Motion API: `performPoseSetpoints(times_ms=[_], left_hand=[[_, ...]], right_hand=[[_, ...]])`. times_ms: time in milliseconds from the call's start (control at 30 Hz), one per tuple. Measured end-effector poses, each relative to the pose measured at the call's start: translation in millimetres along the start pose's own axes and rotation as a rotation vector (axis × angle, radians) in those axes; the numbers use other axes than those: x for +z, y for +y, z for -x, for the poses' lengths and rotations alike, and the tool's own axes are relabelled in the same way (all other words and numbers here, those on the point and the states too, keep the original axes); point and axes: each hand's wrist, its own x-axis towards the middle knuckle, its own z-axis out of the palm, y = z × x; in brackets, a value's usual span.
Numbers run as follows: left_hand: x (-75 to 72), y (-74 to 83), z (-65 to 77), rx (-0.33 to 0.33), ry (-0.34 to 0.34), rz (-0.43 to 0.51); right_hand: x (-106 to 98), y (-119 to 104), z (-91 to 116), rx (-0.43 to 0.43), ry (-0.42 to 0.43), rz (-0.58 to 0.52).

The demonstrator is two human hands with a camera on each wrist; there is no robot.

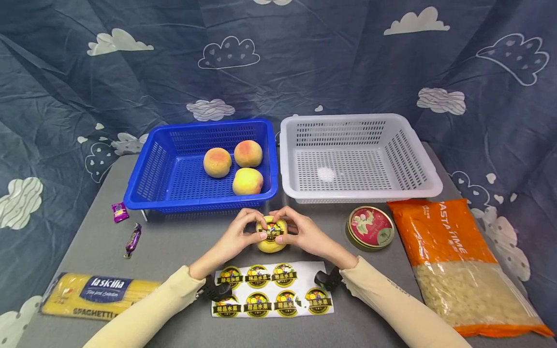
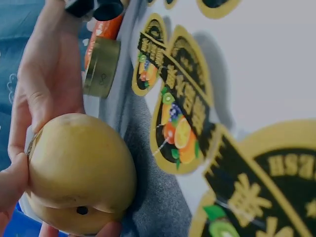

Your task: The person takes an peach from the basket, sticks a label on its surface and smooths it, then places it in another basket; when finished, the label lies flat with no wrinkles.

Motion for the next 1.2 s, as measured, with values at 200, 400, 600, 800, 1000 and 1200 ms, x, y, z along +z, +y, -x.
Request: performPoseSetpoints(times_ms=[200, 400, 600, 800, 1000, 1200], left_hand=[[1.3, -26.4, -5.7, -0.022, 0.005, 0.028], [1.8, -34.1, -8.1, -0.122, 0.007, 0.138], [1.0, -31.6, -9.7, -0.239, -0.01, 0.253], [0.2, -12.5, -5.2, -0.225, -0.012, 0.17], [-0.3, 1.6, -2.3, -0.251, -0.009, 0.209], [4.1, -18.1, -5.2, -0.279, 0.051, 0.333]], right_hand=[[-6.2, 2.8, 0.5, 0.018, -0.036, -0.108], [-5.0, 1.3, -2.2, 0.082, 0.037, -0.059], [-5.9, 0.7, -2.4, 0.105, 0.061, -0.119], [-5.4, -1.7, -4.8, 0.163, 0.077, -0.12], [-4.5, -1.3, -7.8, 0.196, 0.113, -0.096], [-4.8, -1.9, -9.0, 0.185, 0.111, -0.103]])
